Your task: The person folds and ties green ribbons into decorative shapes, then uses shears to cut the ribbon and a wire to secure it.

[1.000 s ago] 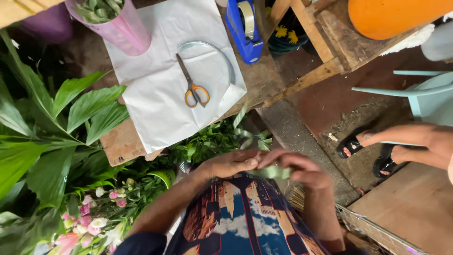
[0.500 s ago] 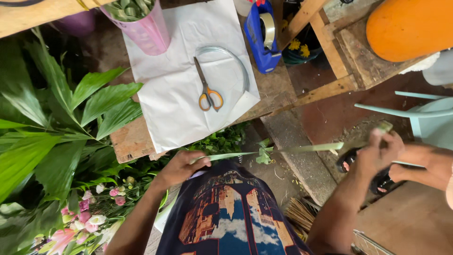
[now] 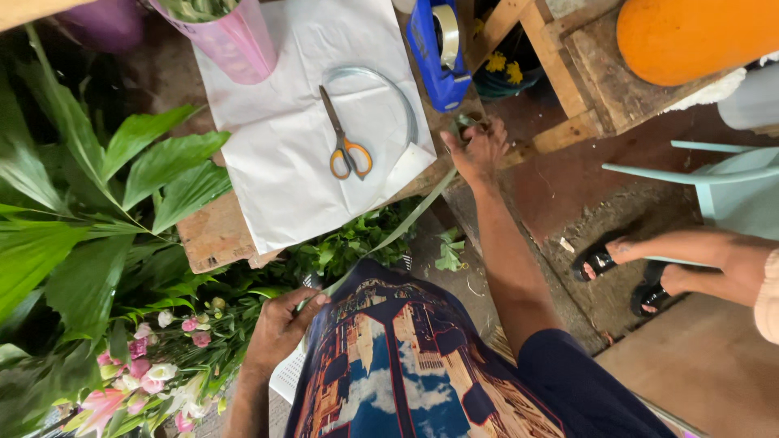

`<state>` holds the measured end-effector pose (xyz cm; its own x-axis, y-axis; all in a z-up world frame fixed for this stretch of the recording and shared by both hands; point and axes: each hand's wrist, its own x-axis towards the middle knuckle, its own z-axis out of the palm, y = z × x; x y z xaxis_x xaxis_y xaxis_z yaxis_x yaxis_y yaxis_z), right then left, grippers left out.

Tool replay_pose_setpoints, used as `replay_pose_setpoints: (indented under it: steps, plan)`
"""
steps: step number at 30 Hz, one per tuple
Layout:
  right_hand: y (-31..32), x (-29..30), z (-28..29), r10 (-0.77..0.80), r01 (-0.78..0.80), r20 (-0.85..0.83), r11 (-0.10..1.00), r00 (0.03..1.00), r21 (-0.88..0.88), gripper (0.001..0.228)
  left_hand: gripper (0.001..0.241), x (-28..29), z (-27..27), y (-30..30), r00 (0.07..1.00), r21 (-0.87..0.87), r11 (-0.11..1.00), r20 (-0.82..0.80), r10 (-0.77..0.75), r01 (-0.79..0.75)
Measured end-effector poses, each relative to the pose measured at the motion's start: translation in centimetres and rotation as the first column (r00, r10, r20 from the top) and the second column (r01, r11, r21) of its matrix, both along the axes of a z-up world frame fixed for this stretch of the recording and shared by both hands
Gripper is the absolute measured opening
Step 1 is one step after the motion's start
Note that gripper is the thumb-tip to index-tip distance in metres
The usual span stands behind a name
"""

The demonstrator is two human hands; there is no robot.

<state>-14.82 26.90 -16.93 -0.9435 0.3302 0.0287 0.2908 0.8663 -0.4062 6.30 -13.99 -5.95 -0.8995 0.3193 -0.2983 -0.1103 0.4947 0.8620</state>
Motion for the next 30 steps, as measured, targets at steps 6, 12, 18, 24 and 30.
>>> replay_pose_setpoints:
  steps: [6,12,18,24,30]
  plan:
    - [-0.8,10.3,4.2,-0.185,0.145,-0.080,0.923,0.980,-0.357,0.056,0.016,-2.2,2.2,3.6,0.990,0.152,0.980,0.077,0.121,-0.131]
    - [-4.8,20.1,7.3,0.320,0.015,0.247,0.584,0.915,-0.811,0.044,0.022,-6.5,0.6,9.9,0.992,0.470,0.877,0.115,0.055,-0.103]
    - [-9.4,20.3,9.8,0.283,-0.274,-0.173,0.373,0.943,-0.886,0.057,0.017,-10.9,2.9,17.1,0.751,0.735,0.427,0.638,-0.171,-0.527]
    - [-9.5,20.0,12.3,0.006,-0.002,0.001,0.415,1.000,-0.910,0.026,0.014,-12.7,1.8,20.0,0.677,0.722,0.368,0.686,-0.267,-0.586]
    - [-10.0,20.6,10.5,-0.080,-0.041,-0.093,0.498,0.992,-0.866,0.035,0.017,-8.9,2.6,19.8,0.766,0.615,0.560,0.641,0.055,-0.555]
